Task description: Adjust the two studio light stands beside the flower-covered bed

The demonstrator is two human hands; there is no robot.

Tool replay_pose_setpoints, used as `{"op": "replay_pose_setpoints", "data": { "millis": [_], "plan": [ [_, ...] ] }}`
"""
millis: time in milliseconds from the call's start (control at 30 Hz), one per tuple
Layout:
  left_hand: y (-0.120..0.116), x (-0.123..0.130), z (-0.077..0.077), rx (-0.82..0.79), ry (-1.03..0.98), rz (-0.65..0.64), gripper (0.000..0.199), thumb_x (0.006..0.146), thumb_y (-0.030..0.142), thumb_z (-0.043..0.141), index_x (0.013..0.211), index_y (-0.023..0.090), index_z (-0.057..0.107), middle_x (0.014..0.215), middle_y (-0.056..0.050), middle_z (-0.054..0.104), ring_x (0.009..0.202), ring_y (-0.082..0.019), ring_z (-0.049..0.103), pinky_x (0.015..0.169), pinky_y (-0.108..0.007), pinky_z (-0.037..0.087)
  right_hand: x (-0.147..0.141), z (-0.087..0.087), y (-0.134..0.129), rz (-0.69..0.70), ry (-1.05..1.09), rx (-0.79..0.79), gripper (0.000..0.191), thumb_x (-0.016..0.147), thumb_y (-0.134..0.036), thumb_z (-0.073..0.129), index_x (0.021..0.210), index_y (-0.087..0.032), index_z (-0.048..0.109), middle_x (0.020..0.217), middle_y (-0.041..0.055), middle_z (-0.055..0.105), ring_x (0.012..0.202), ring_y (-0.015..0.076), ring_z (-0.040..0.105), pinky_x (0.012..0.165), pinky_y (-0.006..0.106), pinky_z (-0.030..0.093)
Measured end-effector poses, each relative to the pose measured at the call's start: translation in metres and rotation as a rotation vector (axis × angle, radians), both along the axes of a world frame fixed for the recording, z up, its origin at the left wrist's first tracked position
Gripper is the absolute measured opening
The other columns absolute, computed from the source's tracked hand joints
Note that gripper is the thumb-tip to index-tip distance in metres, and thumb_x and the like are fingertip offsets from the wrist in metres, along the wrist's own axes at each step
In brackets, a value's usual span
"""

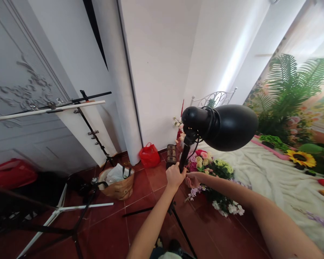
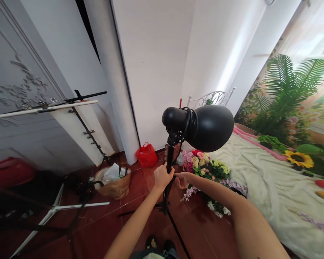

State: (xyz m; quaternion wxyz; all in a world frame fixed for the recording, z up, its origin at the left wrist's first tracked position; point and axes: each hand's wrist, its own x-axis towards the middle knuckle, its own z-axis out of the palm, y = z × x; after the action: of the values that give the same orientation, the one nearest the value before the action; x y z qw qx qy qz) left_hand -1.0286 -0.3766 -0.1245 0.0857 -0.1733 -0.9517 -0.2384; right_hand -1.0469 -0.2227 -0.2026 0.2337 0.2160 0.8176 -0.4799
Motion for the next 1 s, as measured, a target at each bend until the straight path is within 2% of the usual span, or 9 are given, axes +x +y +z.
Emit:
{"op": "replay_pose_setpoints", "data": {
  "millis": [167, 267, 333, 433, 567, 667, 767, 900, 1000],
  "plan": [
    [0.000, -0.002, -0.003, 0.004, 0.010, -0.012, 0.035, 0.084, 0.045, 0.040, 0.097, 0.020, 0.061, 0.082, -0.008, 0.067, 0.079, -0.021, 0.063, 0.064, -0.027, 0.041, 0.001, -0.007, 0.005, 0.014, -0.226, -0.256, 0.042, 0.089, -0.023, 0.030, 0.048, -0.017, 0.034, 0.046, -0.0032, 0.037, 0.046, 0.0078, 0.036, 0.055, 0.021, 0.037],
    [0.001, -0.002, -0.003, -0.003, 0.000, -0.006, 0.035, 0.084, 0.044, 0.041, 0.098, 0.020, 0.061, 0.082, -0.008, 0.067, 0.080, -0.020, 0.063, 0.065, -0.026, 0.041, 0.011, -0.018, 0.010, -0.049, -0.305, -0.545, 0.038, 0.090, -0.029, 0.032, 0.055, -0.017, 0.037, 0.050, -0.0047, 0.036, 0.046, 0.0070, 0.034, 0.054, 0.019, 0.035],
    [0.002, -0.002, -0.003, -0.006, -0.001, -0.002, 0.035, 0.084, 0.044, 0.041, 0.097, 0.020, 0.062, 0.082, -0.009, 0.067, 0.080, -0.021, 0.063, 0.066, -0.026, 0.041, 0.022, -0.028, 0.011, -0.113, -0.235, -0.725, 0.033, 0.089, -0.031, 0.036, 0.060, -0.017, 0.040, 0.052, -0.0049, 0.037, 0.047, 0.0071, 0.035, 0.053, 0.019, 0.035],
    [0.003, -0.003, -0.003, -0.001, 0.008, -0.010, 0.034, 0.085, 0.043, 0.039, 0.097, 0.020, 0.062, 0.081, -0.008, 0.066, 0.079, -0.021, 0.063, 0.066, -0.027, 0.042, 0.037, -0.038, 0.010, -0.169, -0.024, -0.812, 0.022, 0.087, -0.026, 0.043, 0.067, -0.018, 0.047, 0.057, -0.0029, 0.043, 0.052, 0.0083, 0.041, 0.055, 0.019, 0.036],
    [0.004, -0.004, -0.004, 0.005, 0.008, -0.013, 0.035, 0.085, 0.043, 0.040, 0.099, 0.020, 0.062, 0.081, -0.009, 0.067, 0.079, -0.021, 0.063, 0.066, -0.027, 0.042, 0.043, -0.028, 0.015, -0.082, 0.033, -0.736, 0.008, 0.083, -0.024, 0.052, 0.081, -0.017, 0.053, 0.068, -0.0010, 0.053, 0.060, 0.0084, 0.049, 0.063, 0.020, 0.042],
    [0.005, -0.004, -0.005, 0.001, -0.001, -0.009, 0.037, 0.085, 0.045, 0.040, 0.100, 0.019, 0.061, 0.083, -0.010, 0.067, 0.080, -0.021, 0.063, 0.067, -0.027, 0.041, 0.031, -0.008, 0.026, 0.121, -0.027, -0.533, 0.012, 0.081, -0.024, 0.052, 0.085, -0.013, 0.054, 0.068, -0.0006, 0.057, 0.057, 0.0072, 0.051, 0.062, 0.021, 0.045],
    [0.006, -0.002, -0.004, 0.007, -0.012, -0.009, 0.038, 0.085, 0.046, 0.039, 0.098, 0.019, 0.061, 0.083, -0.010, 0.067, 0.079, -0.021, 0.063, 0.066, -0.026, 0.040, 0.008, 0.011, 0.033, 0.259, -0.071, -0.352, 0.015, 0.069, -0.012, 0.062, 0.082, -0.008, 0.057, 0.063, -0.0009, 0.060, 0.055, 0.0067, 0.054, 0.057, 0.017, 0.044],
    [0.006, -0.001, -0.004, 0.013, -0.010, -0.010, 0.038, 0.084, 0.047, 0.040, 0.099, 0.020, 0.061, 0.083, -0.009, 0.067, 0.079, -0.020, 0.063, 0.064, -0.025, 0.040, -0.024, 0.023, 0.025, 0.323, -0.168, -0.098, 0.020, 0.050, 0.001, 0.068, 0.068, -0.004, 0.060, 0.057, -0.0024, 0.061, 0.051, 0.0057, 0.054, 0.051, 0.013, 0.042],
    [0.006, -0.001, -0.005, 0.014, 0.006, -0.008, 0.037, 0.083, 0.047, 0.041, 0.101, 0.020, 0.061, 0.084, -0.008, 0.067, 0.078, -0.020, 0.063, 0.064, -0.025, 0.040, -0.040, 0.021, 0.013, 0.252, -0.084, -0.021, 0.013, 0.051, 0.000, 0.066, 0.060, 0.000, 0.058, 0.052, -0.0033, 0.058, 0.048, 0.0045, 0.051, 0.046, 0.012, 0.038]
  ]
}}
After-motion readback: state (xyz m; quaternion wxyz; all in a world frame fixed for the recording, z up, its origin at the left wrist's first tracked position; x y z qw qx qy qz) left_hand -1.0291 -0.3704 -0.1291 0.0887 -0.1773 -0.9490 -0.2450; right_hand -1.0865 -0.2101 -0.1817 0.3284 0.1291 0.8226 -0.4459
